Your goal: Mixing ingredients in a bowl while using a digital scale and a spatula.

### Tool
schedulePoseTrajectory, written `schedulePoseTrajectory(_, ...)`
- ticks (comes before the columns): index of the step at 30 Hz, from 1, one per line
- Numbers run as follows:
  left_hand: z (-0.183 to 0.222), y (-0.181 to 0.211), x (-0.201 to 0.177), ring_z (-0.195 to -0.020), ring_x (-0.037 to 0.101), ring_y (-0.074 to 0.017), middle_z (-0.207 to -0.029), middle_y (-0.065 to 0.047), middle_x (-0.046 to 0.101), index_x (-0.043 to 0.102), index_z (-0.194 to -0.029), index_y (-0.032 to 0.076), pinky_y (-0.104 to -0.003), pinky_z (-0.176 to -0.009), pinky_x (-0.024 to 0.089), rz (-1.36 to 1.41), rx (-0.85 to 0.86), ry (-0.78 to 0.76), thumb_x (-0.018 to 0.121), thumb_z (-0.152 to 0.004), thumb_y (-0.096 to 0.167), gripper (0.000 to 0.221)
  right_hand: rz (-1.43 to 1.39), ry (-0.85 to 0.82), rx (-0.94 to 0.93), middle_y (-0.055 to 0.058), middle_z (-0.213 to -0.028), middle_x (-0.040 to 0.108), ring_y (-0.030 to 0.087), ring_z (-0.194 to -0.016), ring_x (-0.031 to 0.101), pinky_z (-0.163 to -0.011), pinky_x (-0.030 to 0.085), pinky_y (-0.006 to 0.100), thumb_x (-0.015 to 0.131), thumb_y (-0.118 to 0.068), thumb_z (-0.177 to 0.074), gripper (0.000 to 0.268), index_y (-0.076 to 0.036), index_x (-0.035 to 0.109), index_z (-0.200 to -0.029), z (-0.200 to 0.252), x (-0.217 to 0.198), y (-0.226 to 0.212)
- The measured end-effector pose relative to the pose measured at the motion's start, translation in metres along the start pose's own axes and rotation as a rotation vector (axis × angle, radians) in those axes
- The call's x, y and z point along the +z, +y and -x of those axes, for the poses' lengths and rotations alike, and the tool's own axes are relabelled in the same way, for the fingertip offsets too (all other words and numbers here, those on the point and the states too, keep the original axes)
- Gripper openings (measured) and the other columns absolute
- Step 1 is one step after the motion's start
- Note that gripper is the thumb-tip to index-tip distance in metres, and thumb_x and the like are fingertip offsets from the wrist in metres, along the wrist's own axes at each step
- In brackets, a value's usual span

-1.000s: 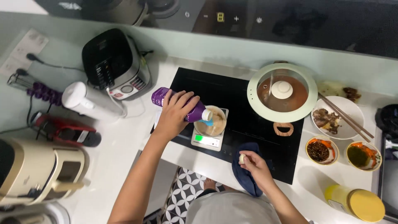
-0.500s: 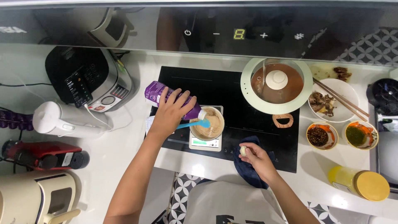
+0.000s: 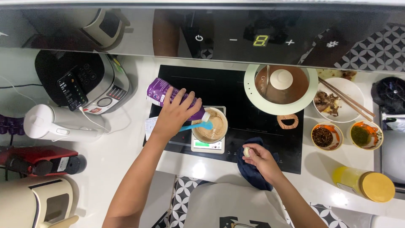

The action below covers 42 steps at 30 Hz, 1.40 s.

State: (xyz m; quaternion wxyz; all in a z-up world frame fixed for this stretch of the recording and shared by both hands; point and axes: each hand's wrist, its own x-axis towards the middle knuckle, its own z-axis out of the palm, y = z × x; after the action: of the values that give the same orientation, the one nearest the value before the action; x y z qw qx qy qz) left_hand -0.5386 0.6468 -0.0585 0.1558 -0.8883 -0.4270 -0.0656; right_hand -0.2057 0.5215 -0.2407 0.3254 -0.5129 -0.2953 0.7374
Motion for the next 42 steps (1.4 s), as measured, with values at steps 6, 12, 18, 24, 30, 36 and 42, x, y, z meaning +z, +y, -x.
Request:
schedulePoseTrajectory(6,0.0,0.0,0.004,-0.131,0.053,-0.0346,-0.138,-0.011,0.06,0.058,-0.134,0.016,-0.061,-0.117,0.034,-0.001,0.009,0.021,0.066,-0.084,0.01,0.052,0.004,-0.005,-0.004,0.008,-0.11,0.066,0.022,-0.102,0.068,-0.093,0.056,0.036,0.056,-0.025,-0.101,0.036,-0.005,0.064,-0.13,-0.004,-0.002,0.002)
schedulePoseTrajectory(12,0.0,0.002,0.001,-0.132,0.053,-0.0346,-0.138,-0.011,0.06,0.057,-0.135,0.016,-0.061,-0.116,0.034,-0.018,0.018,0.009,0.066,-0.084,0.01,0.052,0.013,0.007,0.003,0.009,-0.109,0.067,0.021,-0.101,0.068,-0.093,0.057,0.036,0.056,-0.025,-0.101,0.035,-0.005,0.065,-0.129,-0.003,0.0,0.001)
schedulePoseTrajectory(18,-0.002,0.005,0.0,-0.132,0.053,-0.0347,-0.138,-0.01,0.06,0.057,-0.134,0.016,-0.062,-0.116,0.035,-0.046,0.027,-0.002,0.067,-0.084,0.009,0.052,0.016,0.013,-0.001,0.009,-0.11,0.067,0.021,-0.101,0.068,-0.093,0.057,0.035,0.057,-0.026,-0.101,0.036,-0.004,0.065,-0.129,-0.002,0.0,0.0)
schedulePoseTrajectory(24,-0.003,0.006,0.002,-0.132,0.053,-0.0354,-0.139,-0.011,0.059,0.057,-0.135,0.016,-0.061,-0.116,0.034,0.002,0.005,-0.005,0.066,-0.083,0.006,0.054,0.009,0.008,-0.005,0.009,-0.11,0.067,0.021,-0.1,0.068,-0.092,0.057,0.035,0.058,-0.027,-0.101,0.037,-0.004,0.065,-0.129,-0.001,0.001,0.0)
schedulePoseTrajectory(30,0.0,0.004,0.002,-0.132,0.053,-0.0362,-0.139,-0.012,0.059,0.058,-0.137,0.015,-0.06,-0.117,0.031,0.108,-0.068,0.011,0.064,-0.083,0.001,0.056,-0.005,0.001,-0.018,0.009,-0.11,0.067,0.021,-0.1,0.068,-0.093,0.057,0.035,0.058,-0.026,-0.101,0.036,-0.004,0.065,-0.128,-0.001,0.001,-0.001)
schedulePoseTrajectory(36,0.001,0.006,-0.007,-0.132,0.053,-0.036,-0.139,-0.012,0.059,0.058,-0.137,0.015,-0.06,-0.117,0.031,0.085,-0.071,0.003,0.064,-0.081,-0.002,0.059,0.008,0.006,-0.012,0.009,-0.109,0.067,0.021,-0.1,0.068,-0.092,0.057,0.035,0.057,-0.026,-0.101,0.035,-0.004,0.065,-0.128,0.0,0.002,-0.002)
schedulePoseTrajectory(42,0.0,0.01,-0.011,-0.132,0.053,-0.0368,-0.139,-0.012,0.059,0.057,-0.137,0.015,-0.061,-0.117,0.031,0.063,-0.04,0.01,0.067,-0.08,-0.001,0.06,0.0,0.001,-0.027,0.009,-0.109,0.067,0.021,-0.1,0.068,-0.092,0.056,0.035,0.058,-0.026,-0.101,0.036,-0.004,0.065,-0.128,-0.003,-0.001,0.004)
